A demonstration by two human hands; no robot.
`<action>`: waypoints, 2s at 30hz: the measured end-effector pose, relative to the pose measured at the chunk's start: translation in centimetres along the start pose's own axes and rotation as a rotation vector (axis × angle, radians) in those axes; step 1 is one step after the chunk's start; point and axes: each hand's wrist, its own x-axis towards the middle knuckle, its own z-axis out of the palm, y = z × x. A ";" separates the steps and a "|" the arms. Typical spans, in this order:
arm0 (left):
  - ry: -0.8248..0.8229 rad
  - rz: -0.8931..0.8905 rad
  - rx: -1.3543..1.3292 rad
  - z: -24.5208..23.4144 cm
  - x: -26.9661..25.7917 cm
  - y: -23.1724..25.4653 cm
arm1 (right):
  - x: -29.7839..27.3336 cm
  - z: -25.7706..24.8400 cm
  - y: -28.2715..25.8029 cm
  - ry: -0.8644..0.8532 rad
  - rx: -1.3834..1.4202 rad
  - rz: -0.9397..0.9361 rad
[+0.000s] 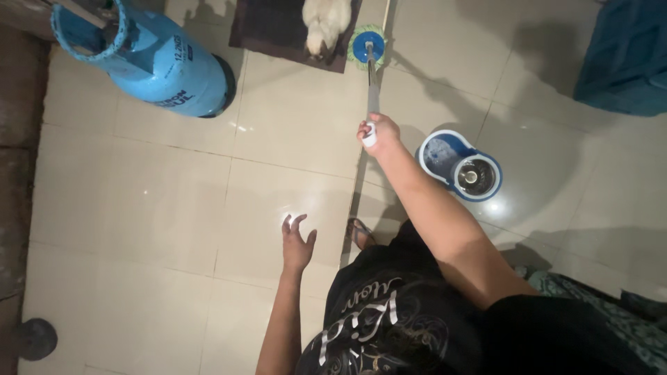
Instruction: The person mops the tiled floor by moving a spin mop across the surface, periodically rinsing and wringing the mop head in a bucket.
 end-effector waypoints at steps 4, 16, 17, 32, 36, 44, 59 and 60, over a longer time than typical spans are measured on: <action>-0.003 -0.055 -0.035 -0.9 2.5 2.4 | 1.2 2.4 -1.1 -0.016 -0.111 -0.069; 0.109 -0.027 0.028 0.1 4.1 3.0 | 2.5 12.8 4.9 0.165 -0.565 -0.266; 0.111 -0.036 0.007 0.1 4.2 3.3 | 2.6 12.7 5.6 0.182 -0.558 -0.252; 0.010 -0.084 -0.026 0.0 4.8 4.6 | -15.6 -2.9 1.7 0.175 -1.199 -0.267; -0.003 -0.074 -0.039 -0.2 4.4 4.8 | -12.3 -5.5 2.5 0.114 -1.375 -0.432; 0.007 -0.048 -0.007 -0.1 2.0 2.2 | -5.1 -6.8 1.6 0.238 -2.085 -0.719; 0.021 -0.048 -0.021 0.1 1.6 2.9 | -3.6 -7.3 -1.5 -0.091 -0.484 0.032; 0.016 -0.040 -0.021 0.1 1.7 3.2 | -3.3 -7.6 -2.3 -0.110 -0.438 0.030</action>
